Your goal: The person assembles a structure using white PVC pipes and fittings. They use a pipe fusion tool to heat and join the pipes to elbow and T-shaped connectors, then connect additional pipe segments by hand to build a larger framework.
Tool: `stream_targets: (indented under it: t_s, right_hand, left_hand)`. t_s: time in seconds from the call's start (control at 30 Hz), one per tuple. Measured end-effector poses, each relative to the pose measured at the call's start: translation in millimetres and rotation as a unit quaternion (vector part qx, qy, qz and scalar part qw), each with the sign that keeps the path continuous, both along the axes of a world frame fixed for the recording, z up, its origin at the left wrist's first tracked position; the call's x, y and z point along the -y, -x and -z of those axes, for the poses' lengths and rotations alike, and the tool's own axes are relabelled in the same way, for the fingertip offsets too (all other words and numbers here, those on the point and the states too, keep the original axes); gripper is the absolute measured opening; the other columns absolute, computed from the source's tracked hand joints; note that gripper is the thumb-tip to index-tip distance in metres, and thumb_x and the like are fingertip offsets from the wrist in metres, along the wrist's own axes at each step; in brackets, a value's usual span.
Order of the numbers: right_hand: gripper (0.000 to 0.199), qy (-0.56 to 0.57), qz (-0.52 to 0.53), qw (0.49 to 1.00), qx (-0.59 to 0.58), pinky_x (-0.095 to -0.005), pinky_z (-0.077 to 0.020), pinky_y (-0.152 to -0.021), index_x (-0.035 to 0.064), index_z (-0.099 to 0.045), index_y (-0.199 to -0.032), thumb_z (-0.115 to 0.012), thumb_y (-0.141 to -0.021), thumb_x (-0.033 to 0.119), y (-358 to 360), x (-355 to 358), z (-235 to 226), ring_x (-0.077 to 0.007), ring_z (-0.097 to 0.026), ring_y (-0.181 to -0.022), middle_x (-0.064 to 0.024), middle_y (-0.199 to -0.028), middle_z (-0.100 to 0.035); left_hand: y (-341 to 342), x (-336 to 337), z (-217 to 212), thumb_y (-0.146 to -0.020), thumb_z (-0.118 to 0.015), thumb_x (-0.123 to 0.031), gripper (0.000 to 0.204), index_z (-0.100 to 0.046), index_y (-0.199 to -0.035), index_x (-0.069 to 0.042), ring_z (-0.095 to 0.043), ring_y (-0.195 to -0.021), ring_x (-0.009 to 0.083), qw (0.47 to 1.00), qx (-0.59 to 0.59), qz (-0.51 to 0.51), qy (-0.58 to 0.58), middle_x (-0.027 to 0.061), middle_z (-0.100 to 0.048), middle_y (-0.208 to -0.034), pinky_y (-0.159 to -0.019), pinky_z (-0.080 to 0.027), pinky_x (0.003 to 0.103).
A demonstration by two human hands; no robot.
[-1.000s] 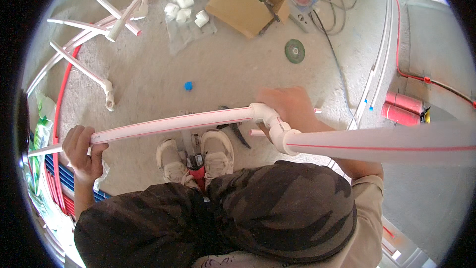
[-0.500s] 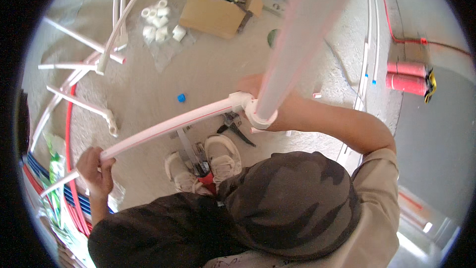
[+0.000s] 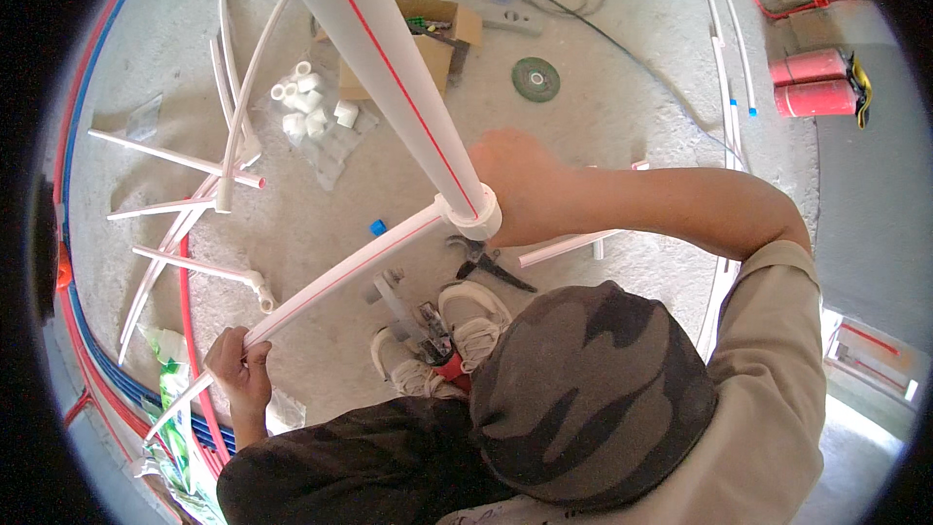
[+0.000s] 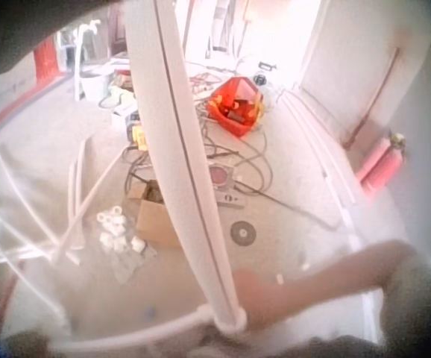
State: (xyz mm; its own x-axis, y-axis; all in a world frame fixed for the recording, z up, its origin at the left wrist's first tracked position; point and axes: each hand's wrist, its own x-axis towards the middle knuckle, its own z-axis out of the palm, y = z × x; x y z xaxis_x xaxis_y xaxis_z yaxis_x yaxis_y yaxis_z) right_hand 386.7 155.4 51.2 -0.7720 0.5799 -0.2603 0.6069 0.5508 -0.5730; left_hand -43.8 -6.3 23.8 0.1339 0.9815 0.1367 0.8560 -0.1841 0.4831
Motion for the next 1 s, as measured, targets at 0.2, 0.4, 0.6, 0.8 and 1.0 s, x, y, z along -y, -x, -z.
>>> stream_targets:
  t_s: [0.2, 0.4, 0.6, 0.8, 1.0]
  right_hand:
    - [0.019, -0.014, -0.022, 0.999, -0.019, -0.0449, -0.0497, -0.066, 0.0073, -0.061, -0.084, -0.077, -0.076, 0.015, -0.1, -2.3, -5.8, -0.0360, -0.065, -0.075, -0.0118, -0.079, -0.062]
    - [0.020, -0.044, -0.010, 0.999, -0.030, -0.0492, -0.0518, -0.067, 0.0108, -0.067, -0.085, -0.078, -0.074, 0.024, -3.1, -1.4, -1.7, -0.0398, -0.067, -0.074, -0.0149, -0.077, -0.066]
    - [0.019, -0.099, 0.005, 0.993, -0.060, -0.0456, -0.0473, -0.060, 0.0105, -0.062, -0.084, -0.075, -0.071, 0.014, -6.5, -4.2, -2.3, -0.0361, -0.062, -0.068, -0.0105, -0.074, -0.061]
    - [0.023, -0.157, -0.002, 0.971, -0.180, -0.0395, -0.0410, -0.048, 0.0101, -0.062, -0.080, -0.078, -0.064, 0.010, -11.1, -16.5, -24.8, -0.0304, -0.057, -0.055, -0.0079, -0.067, -0.056]
    - [0.025, -0.313, -0.026, 0.925, -0.212, -0.0374, -0.0391, -0.045, 0.0087, -0.062, -0.079, -0.081, -0.062, 0.012, -2.3, -33.7, -44.6, -0.0269, -0.053, -0.050, -0.0069, -0.065, -0.051]
  left_hand:
    - [0.6, -0.5, -1.6, -0.087, -0.076, -0.030, 0.035, -0.058, -0.080, 0.000, -0.046, -0.053, 0.0304, 1.000, 0.009, 0.010, -0.013, 0.0116, -0.044, -0.062, -0.051, -0.030, 0.042]
    - [-2.0, -1.8, -8.8, -0.087, -0.076, -0.029, 0.035, -0.058, -0.080, 0.000, -0.046, -0.053, 0.0312, 0.999, -0.019, 0.011, -0.030, 0.0121, -0.044, -0.063, -0.052, -0.030, 0.042]
    - [-7.0, 1.4, -24.5, -0.088, -0.075, -0.031, 0.035, -0.059, -0.084, 0.000, -0.047, -0.057, 0.0302, 0.994, -0.084, 0.013, -0.069, 0.0120, -0.045, -0.066, -0.054, -0.032, 0.041]
    - [-12.1, 9.8, -45.4, -0.092, -0.074, -0.031, 0.044, -0.062, -0.104, 0.009, -0.052, -0.060, 0.0353, 0.984, -0.119, 0.029, -0.133, 0.0188, -0.055, -0.074, -0.055, -0.036, 0.043]
    - [-18.5, 18.0, -64.8, -0.098, -0.069, -0.033, 0.047, -0.063, -0.112, 0.011, -0.057, -0.067, 0.0356, 0.979, -0.146, 0.001, -0.144, 0.0206, -0.062, -0.081, -0.061, -0.045, 0.045]
